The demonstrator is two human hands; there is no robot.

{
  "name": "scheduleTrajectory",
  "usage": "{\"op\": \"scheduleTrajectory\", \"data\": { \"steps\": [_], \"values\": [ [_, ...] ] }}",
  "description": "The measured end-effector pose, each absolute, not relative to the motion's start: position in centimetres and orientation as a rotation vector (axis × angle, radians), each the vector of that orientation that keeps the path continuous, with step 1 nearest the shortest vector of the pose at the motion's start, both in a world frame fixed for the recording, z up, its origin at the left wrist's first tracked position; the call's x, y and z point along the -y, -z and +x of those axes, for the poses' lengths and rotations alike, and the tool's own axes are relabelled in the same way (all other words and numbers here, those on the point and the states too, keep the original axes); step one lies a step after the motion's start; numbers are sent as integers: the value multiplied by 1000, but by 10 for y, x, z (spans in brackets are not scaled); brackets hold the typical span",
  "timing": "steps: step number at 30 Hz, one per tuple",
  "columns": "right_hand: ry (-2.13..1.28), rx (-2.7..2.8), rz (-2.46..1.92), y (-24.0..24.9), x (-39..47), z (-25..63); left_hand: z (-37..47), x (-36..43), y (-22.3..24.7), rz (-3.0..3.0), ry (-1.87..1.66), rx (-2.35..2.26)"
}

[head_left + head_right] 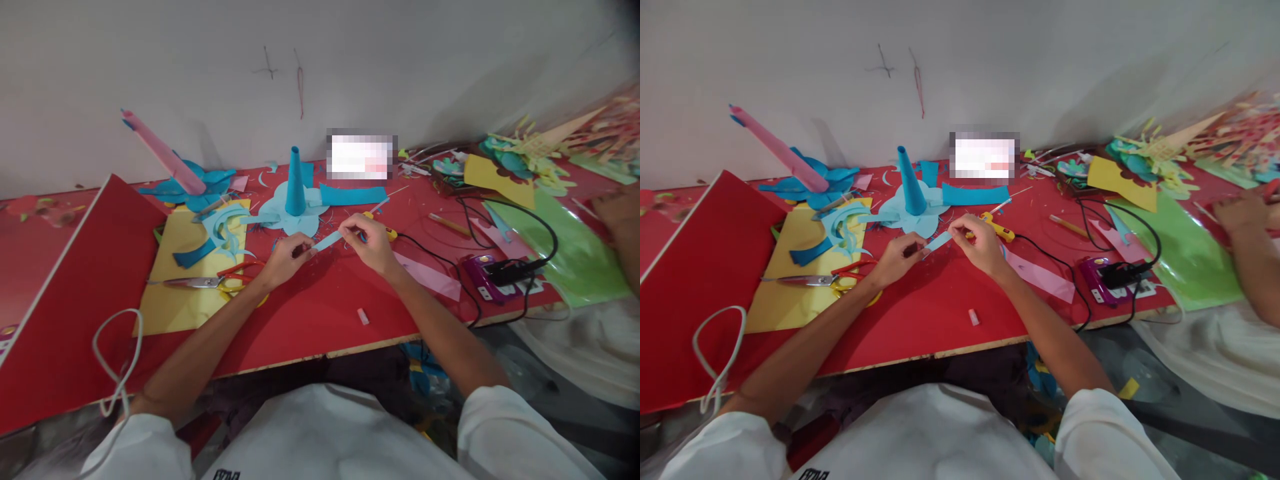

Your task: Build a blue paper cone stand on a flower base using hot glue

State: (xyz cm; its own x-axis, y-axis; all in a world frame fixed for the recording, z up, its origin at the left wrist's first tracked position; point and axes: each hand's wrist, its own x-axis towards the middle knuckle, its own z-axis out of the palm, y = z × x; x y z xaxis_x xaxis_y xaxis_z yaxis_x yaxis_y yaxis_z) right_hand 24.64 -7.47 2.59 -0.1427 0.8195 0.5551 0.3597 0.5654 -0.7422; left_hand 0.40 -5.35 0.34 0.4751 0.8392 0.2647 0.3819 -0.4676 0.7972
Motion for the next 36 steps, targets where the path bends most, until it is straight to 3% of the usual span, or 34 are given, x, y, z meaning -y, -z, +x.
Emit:
{"op": "scheduleTrajectory", "data": {
  "steps": [21, 36],
  "values": [
    [-623, 1473, -1041, -23, 72, 253, 4, 54, -4, 2039, -887, -992],
    [-569, 1808, -992, -16, 75, 237, 4, 54, -3, 2036, -879, -968]
  ]
}}
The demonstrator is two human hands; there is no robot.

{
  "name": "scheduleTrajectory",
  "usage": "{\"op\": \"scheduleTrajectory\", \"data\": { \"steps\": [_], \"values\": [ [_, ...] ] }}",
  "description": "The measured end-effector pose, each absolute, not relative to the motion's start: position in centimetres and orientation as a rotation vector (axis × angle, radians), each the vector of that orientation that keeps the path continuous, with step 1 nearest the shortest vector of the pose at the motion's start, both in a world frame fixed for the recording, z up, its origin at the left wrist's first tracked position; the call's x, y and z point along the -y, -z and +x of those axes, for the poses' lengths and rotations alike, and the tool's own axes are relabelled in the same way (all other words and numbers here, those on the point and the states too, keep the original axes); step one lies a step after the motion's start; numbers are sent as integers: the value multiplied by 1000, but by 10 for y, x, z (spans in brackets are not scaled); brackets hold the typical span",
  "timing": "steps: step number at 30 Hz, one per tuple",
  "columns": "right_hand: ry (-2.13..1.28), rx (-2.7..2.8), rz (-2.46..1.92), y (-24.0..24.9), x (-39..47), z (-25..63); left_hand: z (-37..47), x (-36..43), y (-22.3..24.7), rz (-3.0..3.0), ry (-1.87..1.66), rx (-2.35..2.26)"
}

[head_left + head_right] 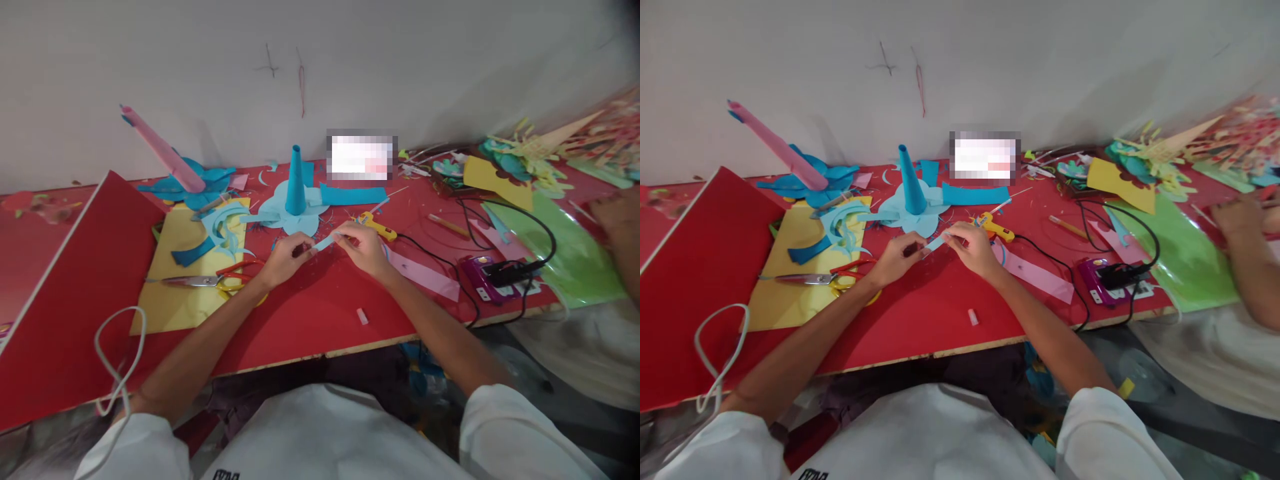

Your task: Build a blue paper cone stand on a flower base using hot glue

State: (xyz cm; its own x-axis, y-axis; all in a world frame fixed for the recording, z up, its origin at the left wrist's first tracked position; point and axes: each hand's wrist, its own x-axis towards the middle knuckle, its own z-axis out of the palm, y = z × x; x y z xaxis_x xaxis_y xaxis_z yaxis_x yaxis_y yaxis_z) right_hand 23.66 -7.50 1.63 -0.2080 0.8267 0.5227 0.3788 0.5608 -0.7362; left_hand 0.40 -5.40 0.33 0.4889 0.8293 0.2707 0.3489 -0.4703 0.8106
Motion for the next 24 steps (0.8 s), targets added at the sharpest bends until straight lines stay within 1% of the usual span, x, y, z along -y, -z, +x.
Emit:
{"op": "scheduleTrajectory", "data": {
  "steps": [8, 16, 24],
  "values": [
    [-552, 1717, -1045, -19, 74, 236, 4, 53, -2, 2037, -885, -989],
    [-626, 1519, -1121, -14, 68, 243, 4, 53, -4, 2017, -927, -1023],
    [-652, 1280, -1098, -7, 58, 252, 1, 50, 3, 2018, -981, -1092]
  ]
}}
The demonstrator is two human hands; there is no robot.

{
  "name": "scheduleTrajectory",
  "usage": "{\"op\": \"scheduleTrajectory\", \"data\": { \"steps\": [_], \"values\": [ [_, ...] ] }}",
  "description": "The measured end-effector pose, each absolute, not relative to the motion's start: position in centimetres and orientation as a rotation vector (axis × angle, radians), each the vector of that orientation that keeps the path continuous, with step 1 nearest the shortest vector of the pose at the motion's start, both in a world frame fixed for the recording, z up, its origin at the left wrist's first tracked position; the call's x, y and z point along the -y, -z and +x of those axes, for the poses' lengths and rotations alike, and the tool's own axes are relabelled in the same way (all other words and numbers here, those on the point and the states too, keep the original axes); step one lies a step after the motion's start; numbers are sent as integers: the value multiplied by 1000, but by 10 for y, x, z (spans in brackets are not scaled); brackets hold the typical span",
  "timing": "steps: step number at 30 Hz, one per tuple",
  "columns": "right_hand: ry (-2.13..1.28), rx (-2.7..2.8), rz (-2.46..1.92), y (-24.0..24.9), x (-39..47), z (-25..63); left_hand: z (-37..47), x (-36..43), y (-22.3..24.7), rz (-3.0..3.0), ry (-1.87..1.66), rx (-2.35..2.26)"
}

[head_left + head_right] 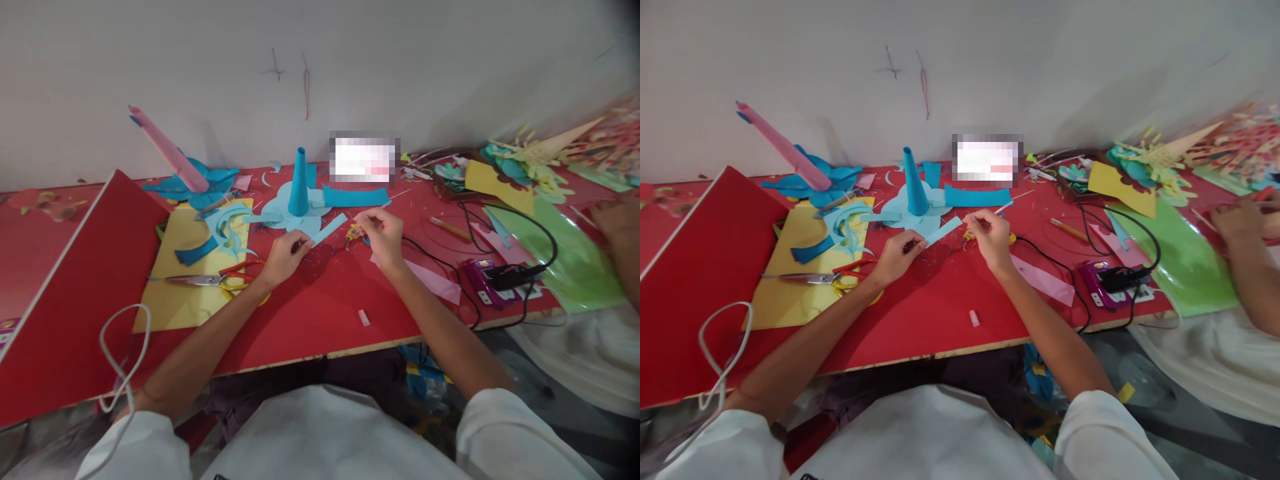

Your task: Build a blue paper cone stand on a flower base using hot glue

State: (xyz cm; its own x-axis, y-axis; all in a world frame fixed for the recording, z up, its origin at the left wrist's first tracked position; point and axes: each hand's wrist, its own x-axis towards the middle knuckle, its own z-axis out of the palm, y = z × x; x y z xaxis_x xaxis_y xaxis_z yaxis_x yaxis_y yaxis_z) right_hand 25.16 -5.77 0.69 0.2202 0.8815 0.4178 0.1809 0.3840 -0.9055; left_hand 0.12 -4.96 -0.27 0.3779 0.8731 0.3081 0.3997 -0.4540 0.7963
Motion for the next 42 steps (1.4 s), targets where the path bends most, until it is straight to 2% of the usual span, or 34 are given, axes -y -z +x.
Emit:
{"op": "scheduleTrajectory", "data": {
  "steps": [4, 8, 13, 18, 24, 30, 42],
  "values": [
    [-646, 1192, -1071, -8, 56, 255, 1, 49, 3, 1998, -998, -1088],
    [-662, 1331, -1101, -10, 62, 253, 1, 49, 1, 1987, -1021, -1093],
    [-1019, 1658, -1084, -10, 70, 238, 1, 50, -1, 1982, -1077, -1074],
    [-1249, 1548, -1019, -10, 71, 226, 3, 54, -5, 1991, -978, -941],
    [-1075, 1422, -1069, -14, 72, 231, 4, 56, -10, 1982, -913, -964],
    [-956, 1592, -1065, -14, 75, 227, 6, 61, -14, 1970, -826, -912],
    [-896, 1579, -1088, -10, 78, 227, 6, 60, -7, 1926, -747, -860]
  ]
}}
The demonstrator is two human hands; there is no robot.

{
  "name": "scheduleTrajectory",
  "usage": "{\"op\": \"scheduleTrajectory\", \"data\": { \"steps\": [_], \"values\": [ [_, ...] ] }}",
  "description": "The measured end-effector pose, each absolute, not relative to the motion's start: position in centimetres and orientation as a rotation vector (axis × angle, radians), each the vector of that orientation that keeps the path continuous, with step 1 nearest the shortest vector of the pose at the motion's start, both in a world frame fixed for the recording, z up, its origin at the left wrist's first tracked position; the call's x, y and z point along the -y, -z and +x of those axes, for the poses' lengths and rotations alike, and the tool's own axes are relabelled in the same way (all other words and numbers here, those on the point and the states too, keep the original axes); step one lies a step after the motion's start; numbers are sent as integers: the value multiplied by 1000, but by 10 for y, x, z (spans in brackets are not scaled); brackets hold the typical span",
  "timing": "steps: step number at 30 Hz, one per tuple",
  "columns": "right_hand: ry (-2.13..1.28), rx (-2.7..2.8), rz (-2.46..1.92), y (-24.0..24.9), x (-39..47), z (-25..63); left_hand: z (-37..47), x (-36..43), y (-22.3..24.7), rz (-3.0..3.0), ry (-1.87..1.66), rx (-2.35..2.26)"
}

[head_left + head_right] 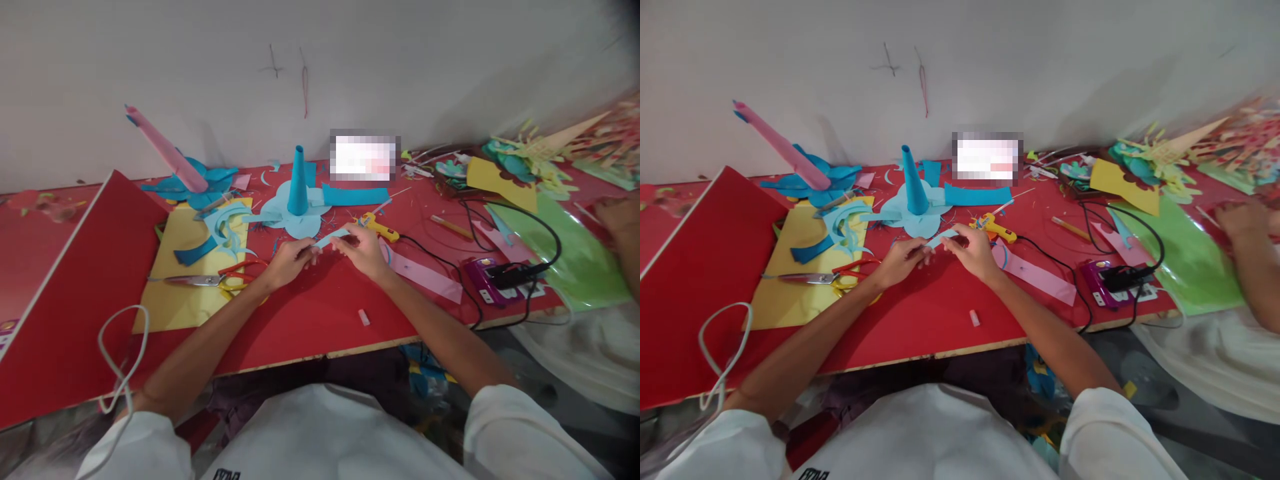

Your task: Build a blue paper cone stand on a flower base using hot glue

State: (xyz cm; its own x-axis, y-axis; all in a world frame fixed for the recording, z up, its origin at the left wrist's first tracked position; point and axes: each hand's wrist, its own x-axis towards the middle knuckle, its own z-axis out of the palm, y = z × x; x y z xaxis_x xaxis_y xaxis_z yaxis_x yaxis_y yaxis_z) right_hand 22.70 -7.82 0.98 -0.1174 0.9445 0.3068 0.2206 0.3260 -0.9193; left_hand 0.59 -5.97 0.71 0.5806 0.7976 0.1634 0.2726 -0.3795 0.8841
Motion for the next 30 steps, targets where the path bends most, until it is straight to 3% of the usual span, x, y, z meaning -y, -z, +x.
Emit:
{"op": "scheduleTrajectory", "data": {
  "steps": [8, 30],
  "values": [
    [-985, 1625, -1037, -4, 77, 228, 4, 61, -11, 1950, -718, -882],
    [-661, 1687, -1096, -25, 78, 232, 4, 60, -5, 1884, -666, -927]
  ]
}}
